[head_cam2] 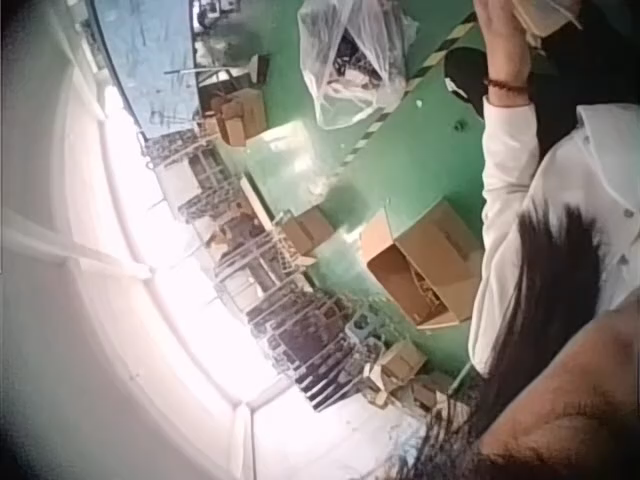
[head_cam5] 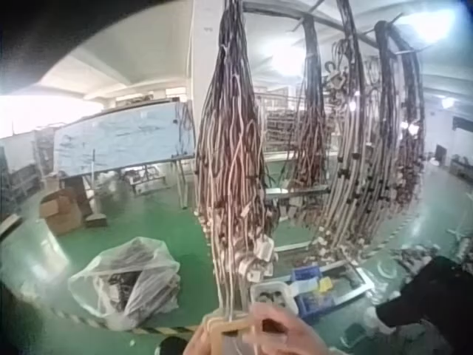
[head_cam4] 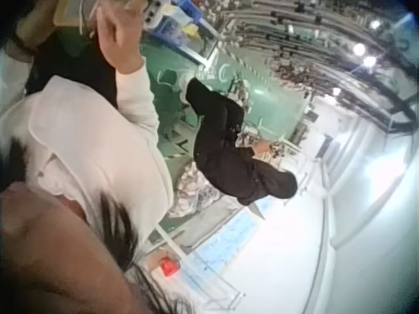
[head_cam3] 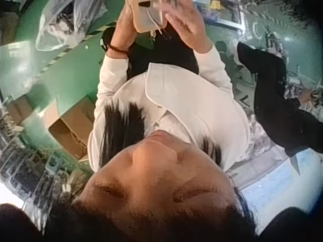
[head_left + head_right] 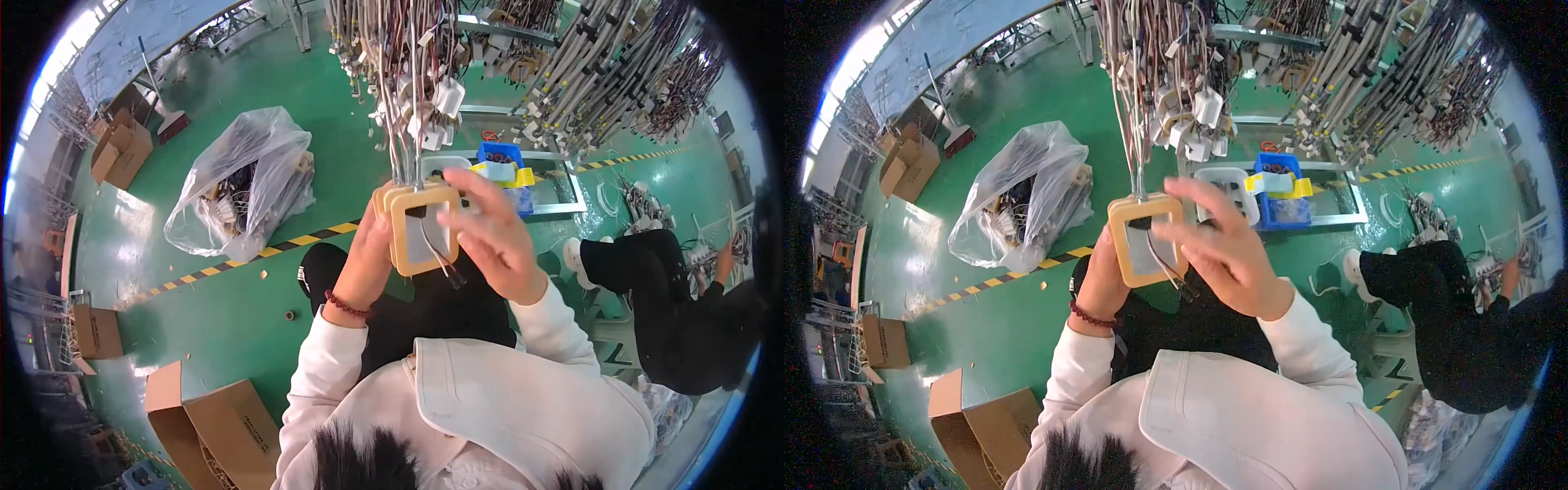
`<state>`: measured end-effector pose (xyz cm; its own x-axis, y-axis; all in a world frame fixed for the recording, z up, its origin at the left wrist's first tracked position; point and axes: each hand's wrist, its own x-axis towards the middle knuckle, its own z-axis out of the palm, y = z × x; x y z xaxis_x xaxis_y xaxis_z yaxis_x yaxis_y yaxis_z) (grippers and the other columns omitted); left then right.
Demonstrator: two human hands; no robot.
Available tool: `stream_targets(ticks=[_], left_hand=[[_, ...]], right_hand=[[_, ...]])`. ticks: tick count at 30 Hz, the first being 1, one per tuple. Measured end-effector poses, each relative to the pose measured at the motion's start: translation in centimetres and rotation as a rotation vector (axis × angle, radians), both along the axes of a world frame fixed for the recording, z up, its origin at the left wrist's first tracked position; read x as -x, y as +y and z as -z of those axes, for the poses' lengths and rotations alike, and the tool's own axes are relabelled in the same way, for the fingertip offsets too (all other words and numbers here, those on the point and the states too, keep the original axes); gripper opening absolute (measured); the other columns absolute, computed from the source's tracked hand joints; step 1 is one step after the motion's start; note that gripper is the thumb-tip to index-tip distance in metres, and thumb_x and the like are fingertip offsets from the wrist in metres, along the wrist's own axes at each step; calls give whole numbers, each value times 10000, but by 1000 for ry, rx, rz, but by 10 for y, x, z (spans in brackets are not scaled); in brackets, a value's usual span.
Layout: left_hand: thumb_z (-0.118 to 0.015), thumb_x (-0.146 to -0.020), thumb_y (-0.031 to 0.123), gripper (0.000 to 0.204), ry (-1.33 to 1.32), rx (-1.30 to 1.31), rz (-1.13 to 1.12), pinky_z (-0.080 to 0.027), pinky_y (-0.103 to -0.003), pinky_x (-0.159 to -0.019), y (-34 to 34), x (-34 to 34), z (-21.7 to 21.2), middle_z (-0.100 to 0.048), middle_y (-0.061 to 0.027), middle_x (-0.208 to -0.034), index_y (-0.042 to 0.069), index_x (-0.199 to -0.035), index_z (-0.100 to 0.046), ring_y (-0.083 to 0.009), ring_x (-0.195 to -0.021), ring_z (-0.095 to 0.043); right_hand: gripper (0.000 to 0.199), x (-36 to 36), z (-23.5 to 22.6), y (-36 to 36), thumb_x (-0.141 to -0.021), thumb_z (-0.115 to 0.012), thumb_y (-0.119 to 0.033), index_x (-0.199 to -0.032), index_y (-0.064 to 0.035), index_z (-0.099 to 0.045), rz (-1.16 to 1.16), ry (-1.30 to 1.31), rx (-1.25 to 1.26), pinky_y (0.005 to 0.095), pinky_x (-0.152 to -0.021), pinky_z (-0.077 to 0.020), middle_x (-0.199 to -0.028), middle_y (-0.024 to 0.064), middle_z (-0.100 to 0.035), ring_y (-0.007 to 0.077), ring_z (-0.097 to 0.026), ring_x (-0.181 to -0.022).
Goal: Sorting, organizing, and grouping bundles of electrical wire harnesses and cables in a factory setting.
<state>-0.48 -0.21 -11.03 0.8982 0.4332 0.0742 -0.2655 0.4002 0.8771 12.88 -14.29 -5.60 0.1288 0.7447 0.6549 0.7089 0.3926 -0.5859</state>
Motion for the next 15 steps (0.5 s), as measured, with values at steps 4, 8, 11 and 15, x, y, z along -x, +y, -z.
stream_targets(ticks=[4,8,11,15], left_hand=[[-395,-933,428,539,21,142,57,-381,-295,-931,3,-5,3,-467,-51,-1224,66,-1327,-330,-140,-1113,-468],[-387,-933,432,482,36,166,65,-399,-288,-900,5,-5,0,-493,-31,-1166,80,-1262,-389,-123,-1064,-486],[-379,-931,445,487,39,179,70,-401,-286,-899,6,-3,-6,-499,-33,-1155,80,-1253,-396,-123,-1055,-490],[-379,-927,452,497,59,157,55,-403,-285,-896,2,-2,-10,-498,-34,-1155,73,-1247,-399,-126,-1056,-490]], right_hand=[[324,2,-9,-4,-656,-675,-110,-972,-178,-660,105,-630,-149,400,-870,-422,-976,-4,-522,202,-502,-967],[261,3,-31,-5,-656,-680,-131,-915,-147,-659,39,-729,-45,398,-857,-427,-954,-11,-531,198,-510,-944],[189,-1,-36,-4,-667,-679,-140,-853,-117,-649,-60,-735,-35,396,-849,-430,-948,-16,-538,189,-509,-933],[188,-3,-36,-1,-664,-711,-132,-850,-137,-677,-112,-777,-79,387,-795,-446,-899,-18,-558,177,-529,-844]])
